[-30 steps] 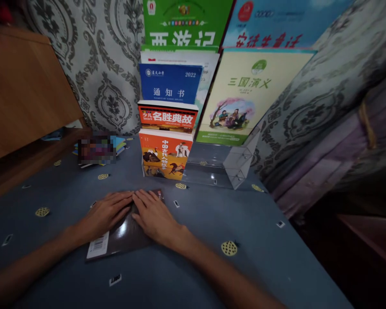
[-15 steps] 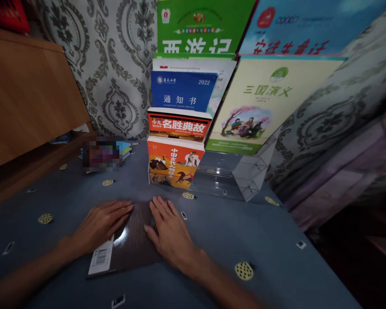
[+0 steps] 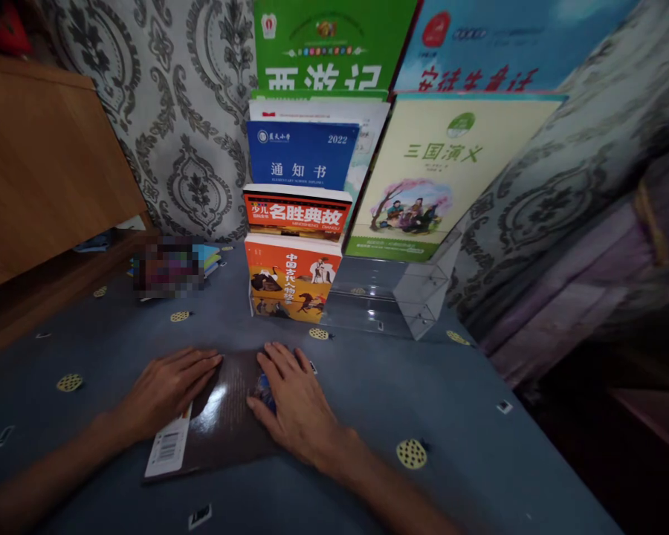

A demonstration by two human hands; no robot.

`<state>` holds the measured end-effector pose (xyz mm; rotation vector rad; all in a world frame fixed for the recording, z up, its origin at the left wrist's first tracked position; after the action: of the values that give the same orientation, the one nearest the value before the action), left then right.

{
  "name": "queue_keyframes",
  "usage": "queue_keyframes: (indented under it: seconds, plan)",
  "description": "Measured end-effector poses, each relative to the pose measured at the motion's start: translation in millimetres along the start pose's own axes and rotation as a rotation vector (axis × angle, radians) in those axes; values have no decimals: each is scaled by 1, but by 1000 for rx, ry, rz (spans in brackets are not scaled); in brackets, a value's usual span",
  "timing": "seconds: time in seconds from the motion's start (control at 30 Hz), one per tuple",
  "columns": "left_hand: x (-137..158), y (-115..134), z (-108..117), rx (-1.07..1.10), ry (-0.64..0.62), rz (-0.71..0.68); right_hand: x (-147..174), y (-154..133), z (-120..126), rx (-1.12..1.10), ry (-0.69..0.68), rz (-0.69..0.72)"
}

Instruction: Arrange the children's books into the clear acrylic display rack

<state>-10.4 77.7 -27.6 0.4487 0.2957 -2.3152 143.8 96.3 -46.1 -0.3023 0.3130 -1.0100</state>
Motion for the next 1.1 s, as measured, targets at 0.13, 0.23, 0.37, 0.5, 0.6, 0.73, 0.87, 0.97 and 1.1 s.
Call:
queue_keyframes:
  seconds: [0.13, 0.23, 0.37, 0.5, 0.6, 0.73, 0.87, 0.97, 1.1]
  plan:
    - [-2, 10, 4, 17, 21, -87, 17, -1, 0, 3, -70, -7]
    - [-4, 18, 7, 44, 53, -145, 34, -2, 3, -4, -108, -5]
    - [-2, 23, 6, 98, 102, -151, 61, -4, 8, -27, -143, 38]
    - [-5, 27, 7, 149, 120, -167, 89, -9, 11, -55, -172, 152]
    - [-10, 30, 10, 204, 114, -180, 103, -11, 6, -58, -154, 209]
    - [-13, 28, 11, 291, 110, -151, 105, -7, -18, -2, -164, 208]
    - [-13, 27, 9, 351, 99, -145, 99, -2, -32, 65, -148, 237]
    - [-14, 25, 7, 397, 83, -123, 96, -9, -29, 104, -90, 335]
    - [-14, 23, 6, 454, 66, -87, 93, -35, -23, 162, 61, 466]
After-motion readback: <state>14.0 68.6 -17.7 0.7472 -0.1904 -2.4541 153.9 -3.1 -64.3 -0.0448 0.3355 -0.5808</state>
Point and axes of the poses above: each hand's wrist, its own x-axis away from the middle knuckle, its own z-axis out of the back of the hand, y = z × x, the point moved 10 cm from there along -x, towards the middle knuckle, and after that the axes turned 11 degrees about -z, right-handed, at the moved point
